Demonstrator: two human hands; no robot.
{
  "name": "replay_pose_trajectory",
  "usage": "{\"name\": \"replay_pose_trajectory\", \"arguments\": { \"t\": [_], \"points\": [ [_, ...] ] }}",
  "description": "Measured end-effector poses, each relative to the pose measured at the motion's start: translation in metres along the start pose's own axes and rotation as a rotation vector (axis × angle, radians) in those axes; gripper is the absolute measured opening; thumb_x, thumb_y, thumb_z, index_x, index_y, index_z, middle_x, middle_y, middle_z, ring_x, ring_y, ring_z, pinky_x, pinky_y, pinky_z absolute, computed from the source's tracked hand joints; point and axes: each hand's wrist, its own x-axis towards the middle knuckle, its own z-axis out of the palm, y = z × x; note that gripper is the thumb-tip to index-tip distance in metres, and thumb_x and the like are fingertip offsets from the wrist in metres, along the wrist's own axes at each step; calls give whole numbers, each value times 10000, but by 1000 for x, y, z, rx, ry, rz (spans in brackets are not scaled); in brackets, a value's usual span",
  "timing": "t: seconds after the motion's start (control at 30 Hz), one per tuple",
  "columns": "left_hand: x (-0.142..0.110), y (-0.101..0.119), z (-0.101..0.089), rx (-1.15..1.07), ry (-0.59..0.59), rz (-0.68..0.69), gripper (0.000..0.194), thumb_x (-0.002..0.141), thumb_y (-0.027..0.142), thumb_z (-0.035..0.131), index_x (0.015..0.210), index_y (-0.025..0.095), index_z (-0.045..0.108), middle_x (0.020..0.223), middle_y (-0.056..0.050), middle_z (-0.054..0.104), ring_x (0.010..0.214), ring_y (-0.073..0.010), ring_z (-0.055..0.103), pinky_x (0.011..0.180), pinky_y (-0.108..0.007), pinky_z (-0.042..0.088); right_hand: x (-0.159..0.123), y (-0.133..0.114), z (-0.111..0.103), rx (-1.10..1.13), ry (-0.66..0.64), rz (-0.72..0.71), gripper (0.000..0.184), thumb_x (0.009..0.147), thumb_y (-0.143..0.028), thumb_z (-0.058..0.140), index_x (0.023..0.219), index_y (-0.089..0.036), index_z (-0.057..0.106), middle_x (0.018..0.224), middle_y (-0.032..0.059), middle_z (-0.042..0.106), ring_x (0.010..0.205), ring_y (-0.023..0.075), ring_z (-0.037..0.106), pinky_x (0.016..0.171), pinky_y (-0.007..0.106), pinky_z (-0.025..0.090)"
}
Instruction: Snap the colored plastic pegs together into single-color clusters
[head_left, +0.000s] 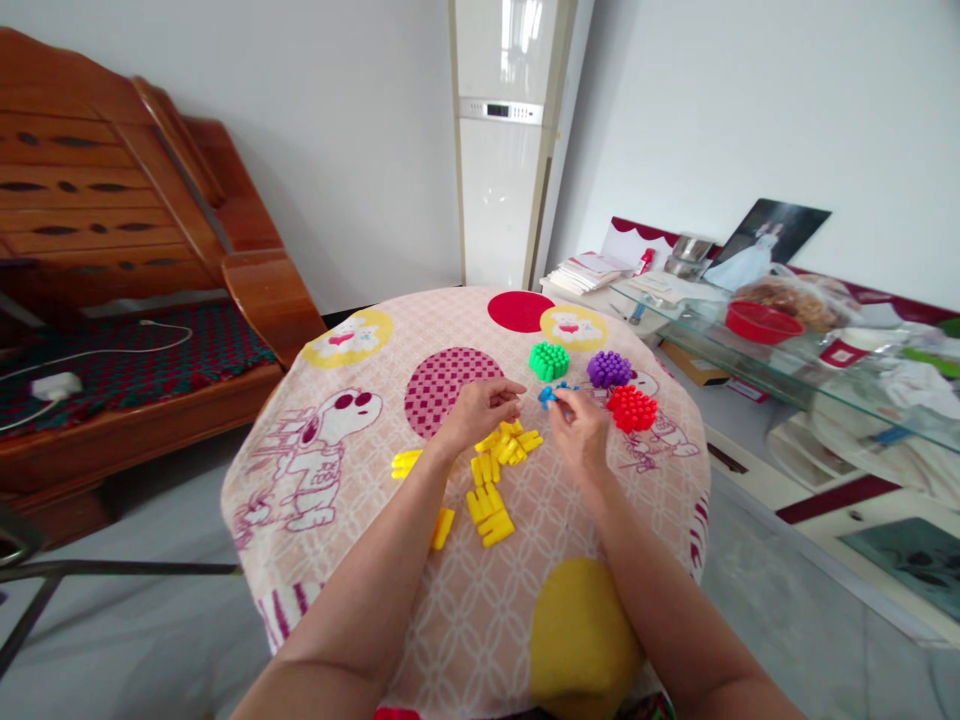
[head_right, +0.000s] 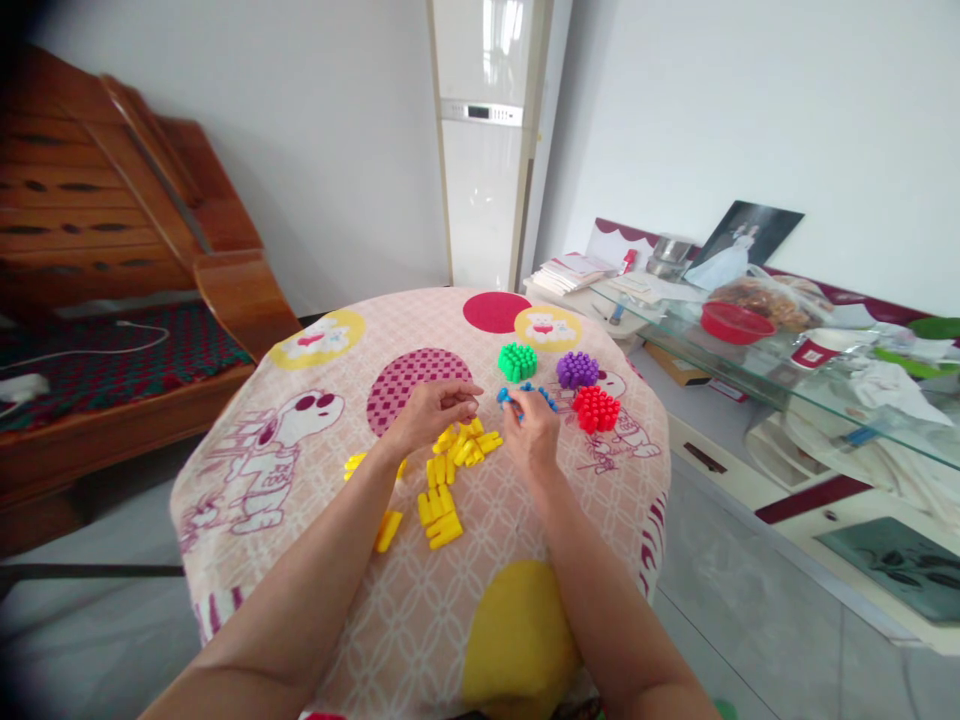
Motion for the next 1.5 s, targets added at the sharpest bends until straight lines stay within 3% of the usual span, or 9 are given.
{"name": "replay_pose_trajectory", "arguments": {
  "t": [0.13, 0.57, 0.7, 0.83, 0.9, 1.03, 1.2, 1.33, 1.5],
  "points": [
    [1, -3, -4, -20, 77, -23, 291, 801, 275, 646, 1047, 127, 698, 831, -71, 749, 723, -171, 728, 651, -265, 593, 11, 18, -14, -56, 84, 11, 185, 888, -301, 572, 853, -201, 723, 893, 87, 714, 871, 231, 642, 829, 377, 517],
    [-1, -16, -35, 64, 322, -107, 246, 778, 290, 650, 956, 134, 716, 751, -46, 739, 611, -160, 691, 591, -261, 571, 2, 31, 0, -253, -80, -57, 81, 801, -174, 655, 823, -195, 729, 1078, 119, 677, 1022, 280, 557, 930, 454, 445],
    [-2, -22, -43, 18, 381, -192, 224, 743, 269, 672, 916, 133, 713, 666, -22, 708, 567, -150, 664, 569, -256, 559, 3, 24, -4, -184, -3, -97, 130, 847, -208, 618, 922, -198, 724, 1083, 116, 683, 1034, 274, 572, 951, 455, 447],
    [-4, -26, -52, -106, 528, -184, 216, 718, 254, 654, 884, 123, 700, 655, -12, 686, 573, -137, 654, 579, -252, 563, -1, 10, -12, -95, -7, -144, 190, 915, -242, 534, 958, -197, 714, 996, 105, 709, 982, 253, 616, 936, 425, 473],
    [-5, -26, -57, -170, 622, -158, 231, 713, 255, 638, 888, 117, 696, 663, -10, 681, 557, -121, 638, 562, -236, 553, -7, 2, -13, -47, -78, -162, 216, 937, -259, 511, 989, -192, 709, 986, 104, 718, 975, 245, 631, 928, 406, 487],
    [-6, -23, -68, -240, 791, -122, 243, 700, 236, 611, 892, 109, 688, 662, -5, 672, 521, -97, 611, 528, -208, 528, -28, -17, 1, 65, -316, -108, 324, 969, -287, 465, 1198, -168, 662, 1161, 132, 699, 1108, 254, 620, 991, 416, 481],
    [-6, -13, -82, -261, 868, -106, 255, 678, 206, 605, 897, 99, 680, 668, -12, 676, 521, -95, 615, 527, -210, 535, -46, -31, 23, 196, -503, -33, 426, 952, -280, 458, 1339, -163, 592, 1302, 146, 650, 1209, 261, 592, 1061, 450, 451],
    [-11, -5, -87, -241, 884, -116, 245, 672, 196, 612, 885, 97, 685, 666, -14, 671, 520, -99, 618, 536, -221, 540, -48, -32, 12, 282, -428, -13, 382, 940, -276, 480, 1273, -185, 644, 1276, 120, 676, 1193, 240, 613, 1045, 405, 469],
    [-37, -10, -76, -133, 856, -188, 273, 699, 218, 594, 923, 106, 705, 695, -25, 688, 554, -116, 627, 589, -250, 548, -62, -46, -10, 197, -410, 88, 201, 888, -242, 564, 980, -186, 733, 951, 94, 748, 878, 223, 693, 813, 340, 541]
  ]
}}
